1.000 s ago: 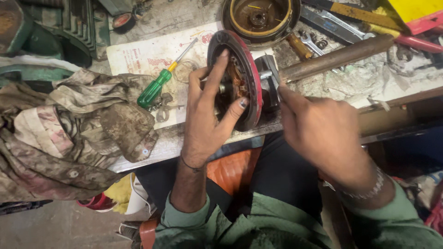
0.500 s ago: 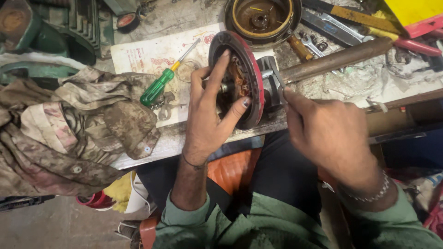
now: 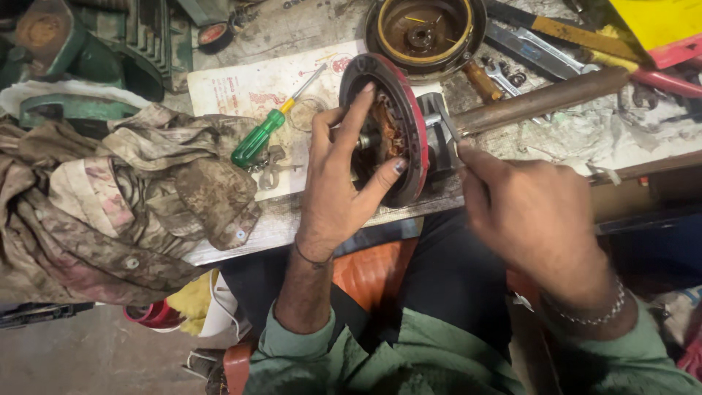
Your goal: The person holds a red circular machine cover with copper windings against a shaft assembly on the workbench and repeatedly taps around its rim with a hammer to seat it. They rotate the part and continue tapping, then use a socket wrench on the shaft bolt near the end.
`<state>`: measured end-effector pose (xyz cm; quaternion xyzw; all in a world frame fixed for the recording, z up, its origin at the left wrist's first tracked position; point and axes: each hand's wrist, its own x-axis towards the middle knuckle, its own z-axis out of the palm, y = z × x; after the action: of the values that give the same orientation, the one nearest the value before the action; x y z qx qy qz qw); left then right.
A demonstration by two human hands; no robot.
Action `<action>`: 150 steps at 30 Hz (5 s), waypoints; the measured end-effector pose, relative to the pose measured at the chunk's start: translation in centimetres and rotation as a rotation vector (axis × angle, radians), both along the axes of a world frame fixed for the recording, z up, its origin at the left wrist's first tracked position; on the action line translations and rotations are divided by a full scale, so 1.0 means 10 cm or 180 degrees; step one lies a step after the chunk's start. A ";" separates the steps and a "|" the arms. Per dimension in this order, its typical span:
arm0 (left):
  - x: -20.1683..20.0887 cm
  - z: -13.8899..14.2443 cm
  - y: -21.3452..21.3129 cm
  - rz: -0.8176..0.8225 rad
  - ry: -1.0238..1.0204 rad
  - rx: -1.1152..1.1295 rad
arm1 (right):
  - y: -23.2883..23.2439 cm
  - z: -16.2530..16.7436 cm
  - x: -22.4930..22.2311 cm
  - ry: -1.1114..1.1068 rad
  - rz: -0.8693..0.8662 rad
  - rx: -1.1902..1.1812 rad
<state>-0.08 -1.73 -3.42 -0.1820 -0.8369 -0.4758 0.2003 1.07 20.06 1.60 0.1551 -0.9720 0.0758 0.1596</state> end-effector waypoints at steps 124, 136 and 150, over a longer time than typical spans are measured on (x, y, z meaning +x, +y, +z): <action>-0.03 0.01 0.00 0.0066 -0.0033 0.0092 | -0.04 -0.16 0.00 0.0013 0.0009 -0.0165; -0.05 -0.02 -0.04 -0.0062 0.0133 0.0289 | 0.01 -0.22 -0.03 -0.0119 0.0017 -0.0222; -0.09 -0.08 0.02 0.0303 -0.0083 0.0144 | -0.03 -0.06 0.04 -0.0233 -0.0079 0.0029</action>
<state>-0.98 -1.56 -4.23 -0.1312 -0.8362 -0.4868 0.2159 1.52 19.72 1.02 0.1409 -0.9793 0.0750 0.1242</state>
